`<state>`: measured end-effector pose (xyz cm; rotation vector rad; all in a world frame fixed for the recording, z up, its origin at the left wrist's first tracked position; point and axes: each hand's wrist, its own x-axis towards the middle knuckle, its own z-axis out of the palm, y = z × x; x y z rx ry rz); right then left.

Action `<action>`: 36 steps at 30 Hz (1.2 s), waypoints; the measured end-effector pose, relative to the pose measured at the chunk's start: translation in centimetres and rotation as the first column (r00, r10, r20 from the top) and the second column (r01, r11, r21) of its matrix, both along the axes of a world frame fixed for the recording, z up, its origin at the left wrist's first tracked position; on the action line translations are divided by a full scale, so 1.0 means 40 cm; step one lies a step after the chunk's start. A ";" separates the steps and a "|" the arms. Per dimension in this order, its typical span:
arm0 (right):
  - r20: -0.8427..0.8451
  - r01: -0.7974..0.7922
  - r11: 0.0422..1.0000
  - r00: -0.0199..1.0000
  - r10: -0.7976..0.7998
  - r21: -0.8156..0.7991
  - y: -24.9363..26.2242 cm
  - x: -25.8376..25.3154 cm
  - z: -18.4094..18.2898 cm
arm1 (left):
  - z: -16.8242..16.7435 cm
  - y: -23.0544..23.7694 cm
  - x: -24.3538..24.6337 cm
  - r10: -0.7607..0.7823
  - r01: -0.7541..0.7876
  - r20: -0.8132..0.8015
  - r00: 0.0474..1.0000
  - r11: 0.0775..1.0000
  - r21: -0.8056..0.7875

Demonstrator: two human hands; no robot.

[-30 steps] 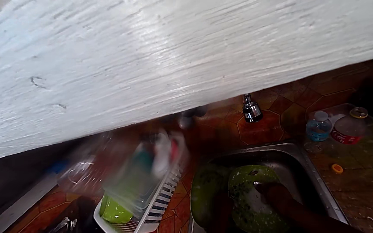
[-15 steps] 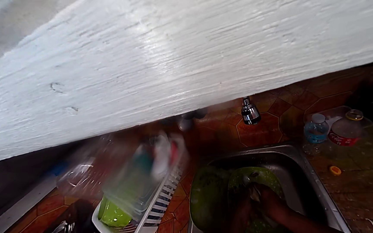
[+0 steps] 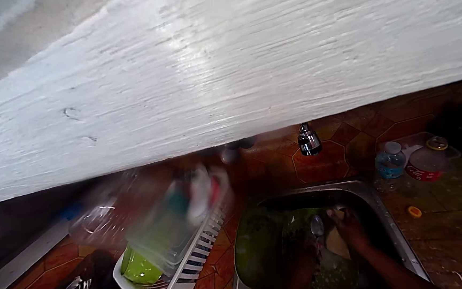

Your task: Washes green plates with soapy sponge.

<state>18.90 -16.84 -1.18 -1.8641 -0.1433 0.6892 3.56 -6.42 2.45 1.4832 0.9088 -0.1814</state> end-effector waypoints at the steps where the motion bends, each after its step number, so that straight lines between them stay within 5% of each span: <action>1: -0.023 0.010 1.000 1.000 -0.009 0.015 0.003 -0.001 -0.003 | 0.002 -0.009 0.001 -0.055 0.055 -0.002 0.999 0.998 0.031; 5: -0.025 -0.026 0.984 0.999 0.031 0.175 0.015 -0.034 -0.023 | 0.001 -0.014 0.009 -0.156 0.161 -0.042 0.987 0.969 0.186; 12: -0.254 -0.244 0.886 0.898 0.360 0.395 -0.015 -0.072 0.008 | -0.007 0.009 0.007 -0.160 0.191 -0.138 0.977 0.947 0.260; 17: -0.253 -0.172 0.888 0.920 0.300 0.427 -0.006 -0.070 -0.009 | 0.012 0.008 0.014 -0.325 0.361 -0.170 0.930 0.892 0.270; 21: 0.058 -0.261 0.923 0.965 0.256 0.283 -0.010 -0.020 -0.033 | 0.009 0.012 0.003 -0.389 0.417 -0.160 0.907 0.878 0.235; 24: 0.188 -0.144 0.978 0.976 0.114 0.152 -0.007 -0.013 -0.018 | -0.011 0.023 -0.013 -0.338 0.349 -0.089 0.937 0.916 0.200; 27: 0.064 0.011 0.980 0.998 -0.024 0.198 0.003 -0.061 0.001 | -0.015 0.018 -0.016 -0.301 0.309 -0.071 0.951 0.921 0.237; 31: -0.201 -0.061 0.957 0.972 0.121 0.283 0.006 -0.116 0.005 | -0.020 0.009 -0.010 -0.250 0.266 -0.092 0.964 0.926 0.268; 36: -0.198 -0.109 0.949 0.965 0.172 0.296 -0.009 -0.066 0.001 | -0.020 0.033 -0.043 -0.325 0.335 -0.082 0.942 0.920 0.204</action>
